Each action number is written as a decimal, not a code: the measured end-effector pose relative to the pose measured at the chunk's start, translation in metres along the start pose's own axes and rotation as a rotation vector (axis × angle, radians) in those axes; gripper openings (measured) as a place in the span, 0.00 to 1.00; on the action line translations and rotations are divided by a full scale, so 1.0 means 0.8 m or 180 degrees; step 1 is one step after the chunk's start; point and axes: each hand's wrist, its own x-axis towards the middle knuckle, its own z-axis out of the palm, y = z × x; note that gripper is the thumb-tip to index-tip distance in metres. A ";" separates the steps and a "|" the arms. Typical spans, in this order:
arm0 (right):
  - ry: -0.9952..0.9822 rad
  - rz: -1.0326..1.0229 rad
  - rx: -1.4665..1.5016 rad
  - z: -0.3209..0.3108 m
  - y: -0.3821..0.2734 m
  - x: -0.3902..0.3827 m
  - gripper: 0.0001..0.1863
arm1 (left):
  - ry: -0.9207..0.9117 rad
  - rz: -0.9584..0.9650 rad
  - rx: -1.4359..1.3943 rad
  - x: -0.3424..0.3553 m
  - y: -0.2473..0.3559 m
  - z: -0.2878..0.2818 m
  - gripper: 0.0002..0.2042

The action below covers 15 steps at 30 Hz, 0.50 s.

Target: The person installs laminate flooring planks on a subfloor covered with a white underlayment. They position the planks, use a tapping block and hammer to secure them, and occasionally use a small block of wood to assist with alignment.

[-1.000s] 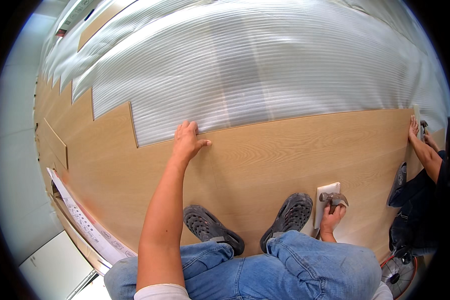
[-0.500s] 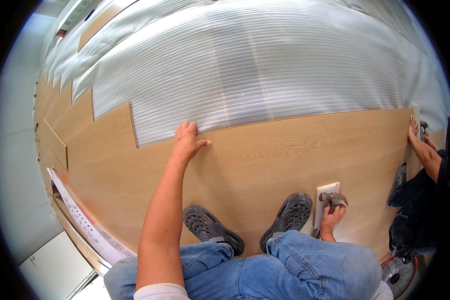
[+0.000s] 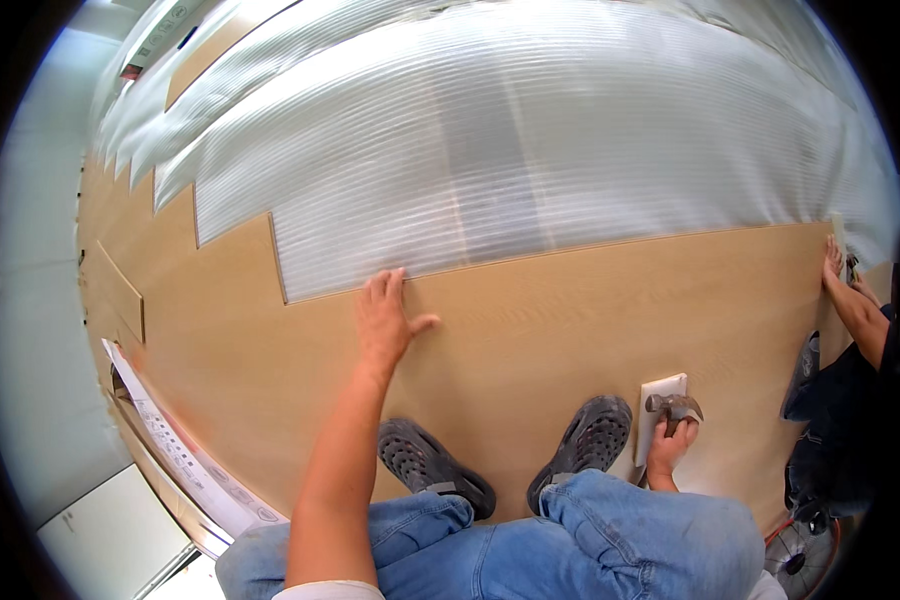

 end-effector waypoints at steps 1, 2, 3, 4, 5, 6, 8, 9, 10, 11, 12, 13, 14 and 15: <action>0.0022 -0.0014 0.0027 0.001 0.000 0.001 0.25 | 0.0128 0.0097 0.0099 -0.019 0.009 0.005 0.44; 0.0044 -0.0023 0.0034 0.000 0.001 0.001 0.25 | 0.0243 0.0194 0.0181 -0.041 0.017 0.013 0.47; 0.0057 -0.0035 0.0055 0.000 0.000 0.000 0.25 | 0.0004 0.0276 0.0243 -0.067 0.018 0.023 0.48; -0.0001 0.0011 0.0056 0.000 -0.005 -0.002 0.25 | -0.0233 0.0345 0.0319 -0.097 0.014 0.035 0.48; -0.0047 0.0053 0.0062 0.002 -0.012 -0.002 0.25 | -0.0459 0.0419 0.0394 -0.119 0.014 0.045 0.49; -0.0076 0.0092 0.0040 0.001 -0.014 0.000 0.25 | -0.0359 0.0333 0.0355 -0.136 0.027 0.058 0.47; 0.0064 -0.0057 0.0018 0.003 -0.006 -0.001 0.25 | -0.0183 0.0159 0.0258 -0.157 0.054 0.081 0.44; 0.0141 -0.0127 -0.0012 0.003 0.000 -0.001 0.25 | -0.0214 0.0198 0.0177 -0.154 0.057 0.082 0.43; 0.0145 -0.0133 -0.0059 0.004 0.006 0.000 0.25 | -0.0245 0.0246 0.0090 -0.148 0.057 0.081 0.43; 0.0156 -0.0131 -0.0110 0.007 0.012 0.000 0.26 | -0.0277 0.0304 -0.0003 -0.143 0.057 0.079 0.43; 0.0151 -0.0118 -0.0180 0.007 0.022 -0.005 0.26 | -0.0367 0.0236 0.0008 -0.146 0.056 0.078 0.45; 0.0084 -0.0121 -0.0213 0.009 0.027 -0.006 0.27 | -0.0435 0.0184 -0.0004 -0.148 0.056 0.077 0.47; 0.0196 -0.0170 -0.0175 0.019 0.032 -0.008 0.28 | -0.0461 0.0165 -0.0036 -0.143 0.057 0.076 0.49; 0.0210 -0.0138 -0.0367 0.022 0.034 -0.010 0.29 | -0.0492 0.0185 -0.0072 -0.145 0.052 0.077 0.49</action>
